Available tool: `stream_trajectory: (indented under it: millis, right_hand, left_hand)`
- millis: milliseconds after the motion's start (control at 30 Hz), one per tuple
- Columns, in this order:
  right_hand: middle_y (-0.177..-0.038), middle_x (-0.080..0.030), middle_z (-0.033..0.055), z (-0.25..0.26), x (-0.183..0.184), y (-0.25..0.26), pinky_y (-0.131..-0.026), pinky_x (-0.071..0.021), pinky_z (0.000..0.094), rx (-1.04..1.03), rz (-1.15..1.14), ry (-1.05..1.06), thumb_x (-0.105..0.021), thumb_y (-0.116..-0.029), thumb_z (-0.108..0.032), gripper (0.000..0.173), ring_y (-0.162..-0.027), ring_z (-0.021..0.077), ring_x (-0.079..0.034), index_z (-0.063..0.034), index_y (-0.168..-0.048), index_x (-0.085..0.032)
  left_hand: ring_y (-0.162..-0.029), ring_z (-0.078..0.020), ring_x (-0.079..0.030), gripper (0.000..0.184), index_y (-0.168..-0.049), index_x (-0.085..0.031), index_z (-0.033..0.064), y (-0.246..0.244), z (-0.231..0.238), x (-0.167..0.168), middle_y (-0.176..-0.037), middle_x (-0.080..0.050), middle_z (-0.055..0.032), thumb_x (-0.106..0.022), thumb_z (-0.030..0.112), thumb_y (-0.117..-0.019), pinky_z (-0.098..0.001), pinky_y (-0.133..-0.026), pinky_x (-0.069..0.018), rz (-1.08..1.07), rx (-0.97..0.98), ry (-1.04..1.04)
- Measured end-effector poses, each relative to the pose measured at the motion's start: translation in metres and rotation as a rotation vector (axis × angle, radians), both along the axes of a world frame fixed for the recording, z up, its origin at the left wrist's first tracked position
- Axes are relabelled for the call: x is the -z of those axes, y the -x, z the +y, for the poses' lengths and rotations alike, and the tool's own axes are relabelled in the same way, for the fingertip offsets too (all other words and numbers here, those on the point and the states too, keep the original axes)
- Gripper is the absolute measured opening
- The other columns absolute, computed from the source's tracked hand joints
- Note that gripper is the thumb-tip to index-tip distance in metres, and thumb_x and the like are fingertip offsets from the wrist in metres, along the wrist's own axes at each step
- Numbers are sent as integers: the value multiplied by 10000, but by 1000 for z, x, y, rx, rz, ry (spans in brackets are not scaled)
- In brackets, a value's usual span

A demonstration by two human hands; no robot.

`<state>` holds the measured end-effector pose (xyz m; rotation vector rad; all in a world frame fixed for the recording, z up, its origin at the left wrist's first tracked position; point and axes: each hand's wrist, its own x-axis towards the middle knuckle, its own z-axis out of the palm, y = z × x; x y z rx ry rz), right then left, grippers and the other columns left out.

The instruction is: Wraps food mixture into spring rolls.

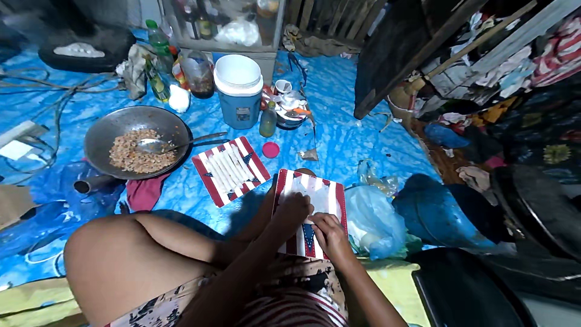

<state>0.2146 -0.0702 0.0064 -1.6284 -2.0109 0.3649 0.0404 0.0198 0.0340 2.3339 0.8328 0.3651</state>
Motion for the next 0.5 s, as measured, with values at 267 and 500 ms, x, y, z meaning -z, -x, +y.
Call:
stream_trajectory:
  millis: [267, 500]
  right_hand:
    - [-1084, -698, 221, -2, 2, -4, -944, -544, 475, 29, 102, 46, -645, -941, -77, 225, -1035, 390, -663, -7, -1108, -778]
    - [-1154, -714, 223, -1, -1, -13, -1000, -527, 495, 16, 94, 90, -628, -952, -40, 227, -1115, 409, -667, 24, -1134, -749]
  left_hand:
    - [-1204, -428, -627, 326, -1263, -643, -71, 13, -14, -9, -1254, -659, -262, -533, 163, -1064, -542, -1040, -479, 39, 74, 143]
    - [-1214, -405, -618, 282, -1209, -679, -72, 8, -22, -1, -1237, -672, -245, -557, 123, -1045, -490, -1068, -464, 28, 10, 124]
